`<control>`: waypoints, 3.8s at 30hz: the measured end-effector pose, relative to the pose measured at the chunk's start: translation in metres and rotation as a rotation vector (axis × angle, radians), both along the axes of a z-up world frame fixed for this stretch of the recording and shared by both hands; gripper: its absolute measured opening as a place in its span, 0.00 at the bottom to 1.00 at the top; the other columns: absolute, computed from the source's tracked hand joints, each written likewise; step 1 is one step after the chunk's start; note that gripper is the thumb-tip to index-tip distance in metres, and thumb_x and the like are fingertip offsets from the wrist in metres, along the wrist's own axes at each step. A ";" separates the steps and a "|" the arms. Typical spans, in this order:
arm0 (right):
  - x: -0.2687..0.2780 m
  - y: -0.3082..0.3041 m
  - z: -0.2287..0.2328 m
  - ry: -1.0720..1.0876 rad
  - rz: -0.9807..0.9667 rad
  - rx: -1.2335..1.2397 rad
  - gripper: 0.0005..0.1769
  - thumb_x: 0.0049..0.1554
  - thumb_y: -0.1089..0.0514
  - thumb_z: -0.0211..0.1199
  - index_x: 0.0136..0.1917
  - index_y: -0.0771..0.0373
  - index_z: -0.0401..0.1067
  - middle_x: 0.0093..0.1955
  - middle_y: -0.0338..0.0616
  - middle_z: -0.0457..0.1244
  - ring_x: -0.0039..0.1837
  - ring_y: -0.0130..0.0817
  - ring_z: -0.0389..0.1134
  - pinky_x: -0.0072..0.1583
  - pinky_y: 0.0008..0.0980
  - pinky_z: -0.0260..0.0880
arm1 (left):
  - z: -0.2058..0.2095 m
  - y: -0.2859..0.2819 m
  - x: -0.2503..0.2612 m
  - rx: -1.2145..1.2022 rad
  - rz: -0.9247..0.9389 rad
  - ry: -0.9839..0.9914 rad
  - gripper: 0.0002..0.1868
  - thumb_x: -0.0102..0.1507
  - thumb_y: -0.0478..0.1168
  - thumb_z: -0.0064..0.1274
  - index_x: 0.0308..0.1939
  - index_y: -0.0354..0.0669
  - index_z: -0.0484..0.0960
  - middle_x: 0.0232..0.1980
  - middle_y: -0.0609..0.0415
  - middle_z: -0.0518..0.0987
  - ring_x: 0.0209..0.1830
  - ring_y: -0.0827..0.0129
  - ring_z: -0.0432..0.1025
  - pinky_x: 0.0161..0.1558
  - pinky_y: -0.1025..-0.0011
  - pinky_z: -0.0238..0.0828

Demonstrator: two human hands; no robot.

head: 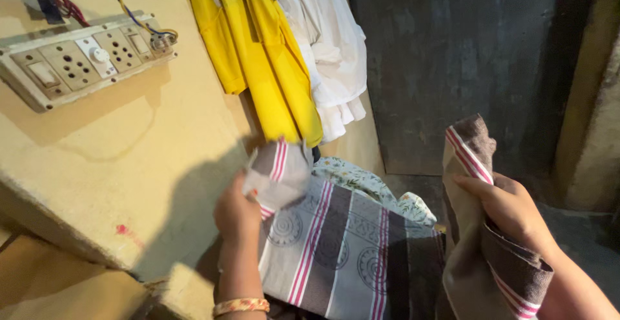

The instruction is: The person folds a striped towel or bedsheet by hand, aligning edges and smoothing the fabric, then places the folded item on a shelf. The person repeats the folding process with another similar item.

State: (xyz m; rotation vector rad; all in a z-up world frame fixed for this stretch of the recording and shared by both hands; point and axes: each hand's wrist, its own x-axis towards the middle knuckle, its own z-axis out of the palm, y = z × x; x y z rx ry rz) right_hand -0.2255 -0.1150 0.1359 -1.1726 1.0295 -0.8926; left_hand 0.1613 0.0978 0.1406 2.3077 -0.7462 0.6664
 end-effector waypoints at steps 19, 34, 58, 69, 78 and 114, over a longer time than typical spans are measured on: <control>-0.072 -0.111 -0.066 -0.247 0.065 0.315 0.22 0.62 0.48 0.61 0.66 0.56 0.74 0.59 0.39 0.67 0.51 0.30 0.67 0.53 0.32 0.67 | -0.018 -0.042 -0.123 -0.468 -0.722 0.423 0.14 0.69 0.45 0.53 0.47 0.35 0.81 0.36 0.48 0.82 0.34 0.69 0.73 0.37 0.68 0.71; 0.063 -0.032 -0.117 0.401 0.354 -0.879 0.30 0.51 0.69 0.60 0.67 0.56 0.78 0.50 0.50 0.65 0.60 0.41 0.66 0.62 0.34 0.71 | -0.088 -0.039 -0.137 -0.849 -0.710 0.676 0.15 0.69 0.45 0.50 0.47 0.36 0.82 0.42 0.55 0.82 0.41 0.76 0.71 0.46 0.75 0.68; 0.051 -0.082 -0.175 0.259 0.513 0.141 0.33 0.60 0.35 0.54 0.62 0.61 0.79 0.63 0.48 0.71 0.64 0.40 0.69 0.66 0.36 0.65 | -0.151 -0.043 -0.216 -0.582 -1.034 0.459 0.11 0.68 0.36 0.53 0.49 0.30 0.81 0.44 0.49 0.85 0.48 0.74 0.78 0.50 0.74 0.74; 0.027 0.020 -0.111 -0.419 0.437 0.533 0.32 0.57 0.34 0.51 0.59 0.60 0.76 0.56 0.50 0.70 0.57 0.44 0.69 0.58 0.44 0.68 | -0.195 -0.043 -0.203 -0.717 -1.060 0.437 0.14 0.66 0.41 0.57 0.49 0.32 0.84 0.44 0.47 0.87 0.47 0.69 0.81 0.52 0.69 0.76; 0.021 -0.004 -0.155 -0.291 0.321 0.451 0.16 0.53 0.60 0.66 0.53 0.72 0.74 0.44 0.57 0.71 0.42 0.48 0.73 0.48 0.47 0.77 | -0.313 -0.093 -0.207 0.283 -1.333 0.354 0.18 0.76 0.48 0.48 0.67 0.49 0.80 0.53 0.40 0.81 0.57 0.52 0.78 0.63 0.56 0.73; 0.014 -0.079 -0.326 -0.072 -0.128 0.600 0.15 0.53 0.59 0.63 0.51 0.72 0.73 0.48 0.57 0.69 0.48 0.45 0.68 0.57 0.38 0.65 | -0.133 -0.123 -0.072 0.206 -0.007 0.587 0.35 0.54 0.68 0.65 0.44 0.41 0.82 0.47 0.41 0.82 0.51 0.47 0.77 0.54 0.51 0.67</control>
